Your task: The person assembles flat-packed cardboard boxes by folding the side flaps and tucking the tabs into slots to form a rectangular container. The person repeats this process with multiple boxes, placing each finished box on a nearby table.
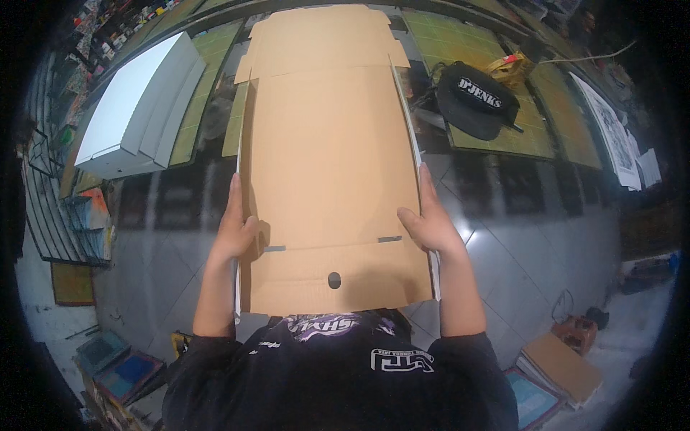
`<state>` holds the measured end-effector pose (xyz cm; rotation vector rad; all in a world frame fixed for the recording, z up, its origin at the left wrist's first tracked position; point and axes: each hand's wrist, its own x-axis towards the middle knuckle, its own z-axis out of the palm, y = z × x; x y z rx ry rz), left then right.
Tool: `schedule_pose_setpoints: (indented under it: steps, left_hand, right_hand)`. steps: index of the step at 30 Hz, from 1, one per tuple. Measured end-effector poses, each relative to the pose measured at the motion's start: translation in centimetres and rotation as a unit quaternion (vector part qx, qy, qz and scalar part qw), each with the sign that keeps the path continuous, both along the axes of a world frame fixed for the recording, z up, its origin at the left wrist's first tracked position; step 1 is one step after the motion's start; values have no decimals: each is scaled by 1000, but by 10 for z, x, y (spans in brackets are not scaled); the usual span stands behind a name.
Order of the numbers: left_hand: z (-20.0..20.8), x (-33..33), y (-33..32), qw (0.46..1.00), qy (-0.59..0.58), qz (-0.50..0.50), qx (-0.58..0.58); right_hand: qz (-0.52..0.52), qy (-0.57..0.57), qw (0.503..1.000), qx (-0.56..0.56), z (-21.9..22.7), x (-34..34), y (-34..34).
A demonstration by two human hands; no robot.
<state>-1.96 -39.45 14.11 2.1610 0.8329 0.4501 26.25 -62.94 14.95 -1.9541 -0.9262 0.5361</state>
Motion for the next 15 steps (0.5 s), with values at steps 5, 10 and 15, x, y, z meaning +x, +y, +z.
schedule_pose_setpoints:
  steps: [5,10,15]
  left_hand:
    - [8,-15,21,822,-350,43,-447]
    - [-29,0,18,982,-91,91,-136]
    - [4,-23,35,879,-224,88,-411]
  right_hand:
    - [20,446,863,238,16,9,-4]
    - [-67,200,975,74,-11,3,7]
    - [6,366,921,130,-8,28,0]
